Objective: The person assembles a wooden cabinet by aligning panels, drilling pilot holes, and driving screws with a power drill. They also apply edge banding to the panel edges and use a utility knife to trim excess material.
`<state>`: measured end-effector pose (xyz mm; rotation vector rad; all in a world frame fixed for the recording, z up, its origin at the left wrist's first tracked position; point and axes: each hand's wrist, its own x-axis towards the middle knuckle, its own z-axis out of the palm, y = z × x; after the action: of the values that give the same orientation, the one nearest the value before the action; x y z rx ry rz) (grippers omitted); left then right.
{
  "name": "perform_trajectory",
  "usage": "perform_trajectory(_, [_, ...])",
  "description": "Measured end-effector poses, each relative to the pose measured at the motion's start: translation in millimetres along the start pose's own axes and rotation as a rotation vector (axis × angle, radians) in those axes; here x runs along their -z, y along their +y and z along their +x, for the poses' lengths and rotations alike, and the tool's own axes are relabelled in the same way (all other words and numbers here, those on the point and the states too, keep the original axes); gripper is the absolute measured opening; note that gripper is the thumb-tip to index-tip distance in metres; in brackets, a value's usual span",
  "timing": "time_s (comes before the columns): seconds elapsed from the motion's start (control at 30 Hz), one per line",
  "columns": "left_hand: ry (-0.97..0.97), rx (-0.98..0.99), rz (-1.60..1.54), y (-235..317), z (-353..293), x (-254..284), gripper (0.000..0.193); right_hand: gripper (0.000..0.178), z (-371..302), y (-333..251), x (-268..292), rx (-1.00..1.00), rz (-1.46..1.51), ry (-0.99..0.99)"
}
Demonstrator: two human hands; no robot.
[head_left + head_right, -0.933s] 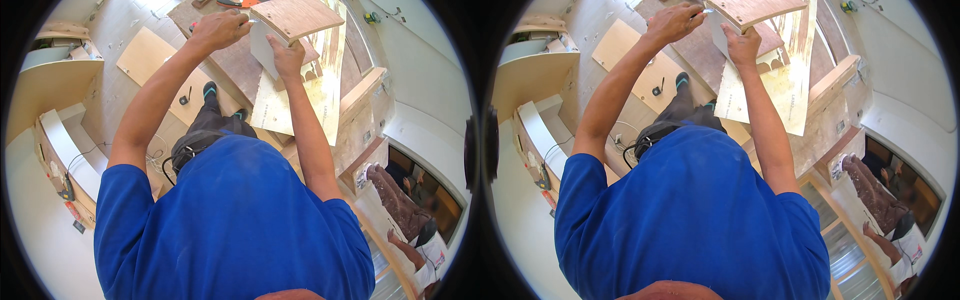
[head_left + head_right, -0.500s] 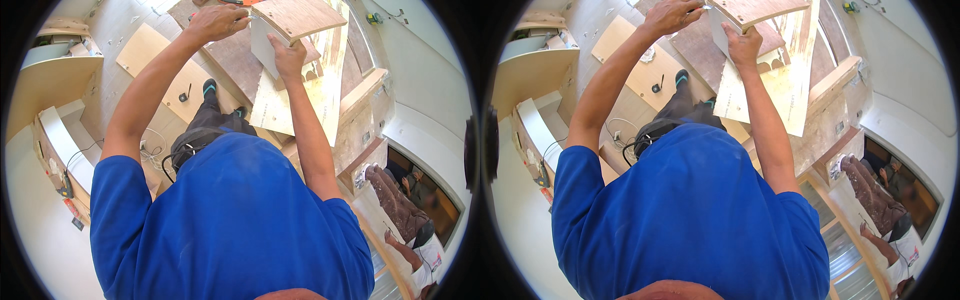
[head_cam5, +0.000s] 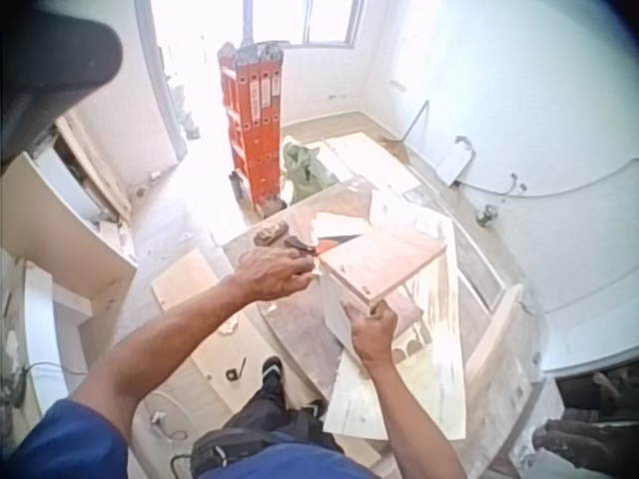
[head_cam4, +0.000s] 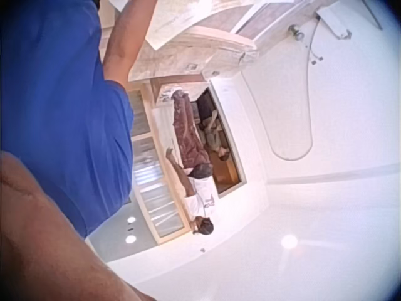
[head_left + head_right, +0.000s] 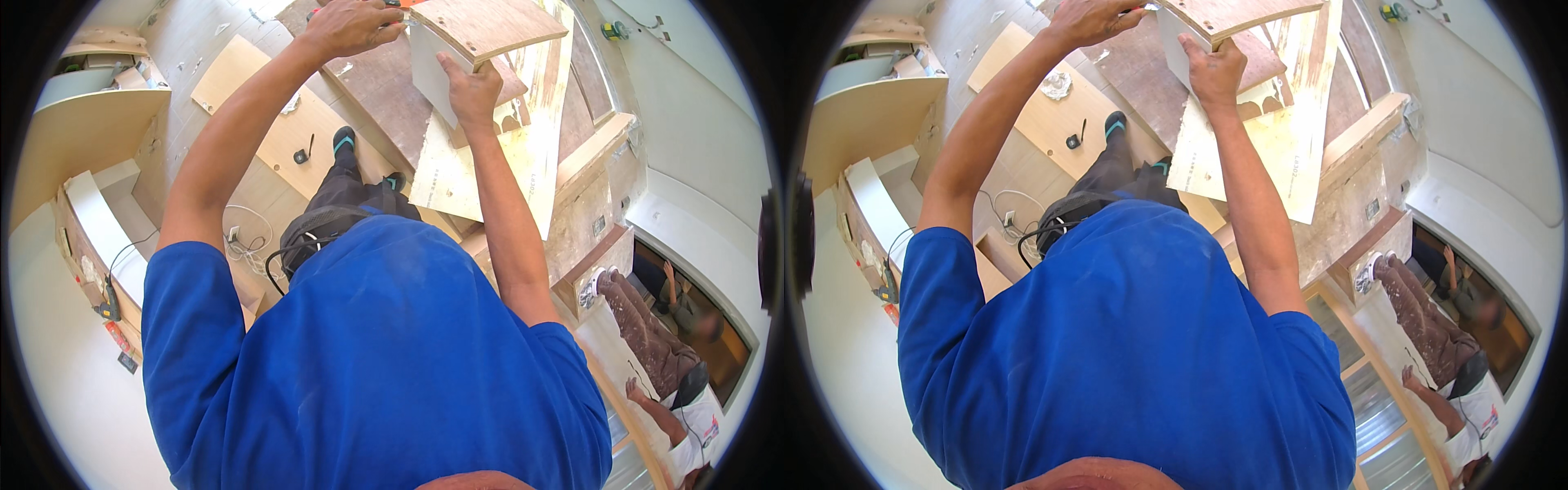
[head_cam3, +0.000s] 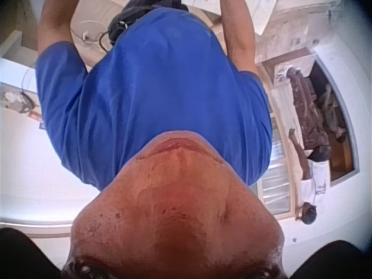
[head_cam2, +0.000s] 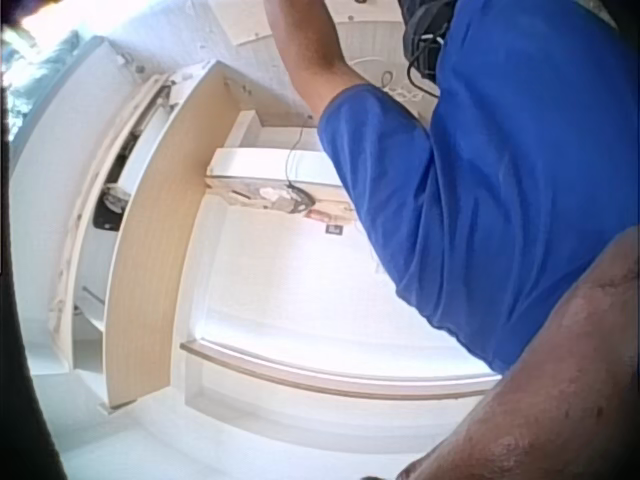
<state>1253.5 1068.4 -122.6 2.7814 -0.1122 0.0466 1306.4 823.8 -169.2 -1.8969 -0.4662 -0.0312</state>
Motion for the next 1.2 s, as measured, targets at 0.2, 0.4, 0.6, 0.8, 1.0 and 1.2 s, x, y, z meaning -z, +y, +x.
perform_trajectory(0.2, [0.056, 0.035, 0.13, -26, 2, -8, 0.035, 0.032, 2, -14, 1, -0.05, -0.056, -0.024])
perform_trajectory(0.4, [0.059, 0.383, 0.008, -81, -28, 8, 0.045, 0.031, -17, -7, 17, -0.041, 0.034, 0.01])
perform_trajectory(0.6, [0.11, 0.615, -1.25, -63, -48, -44, 0.038, 0.028, -15, -20, 20, -0.087, 0.0, -0.035])
perform_trajectory(0.8, [0.007, 0.596, -1.586, 37, -48, -39, 0.032, 0.026, -20, -17, 22, -0.071, 0.06, -0.031])
perform_trajectory(1.0, [0.033, 0.65, -1.465, 56, -30, -32, 0.035, 0.025, -20, -16, 21, -0.011, 0.072, -0.008])
perform_trajectory(1.2, [0.063, 0.678, -1.391, 60, -21, -27, 0.036, 0.028, -21, -13, 22, -0.054, 0.014, -0.001])
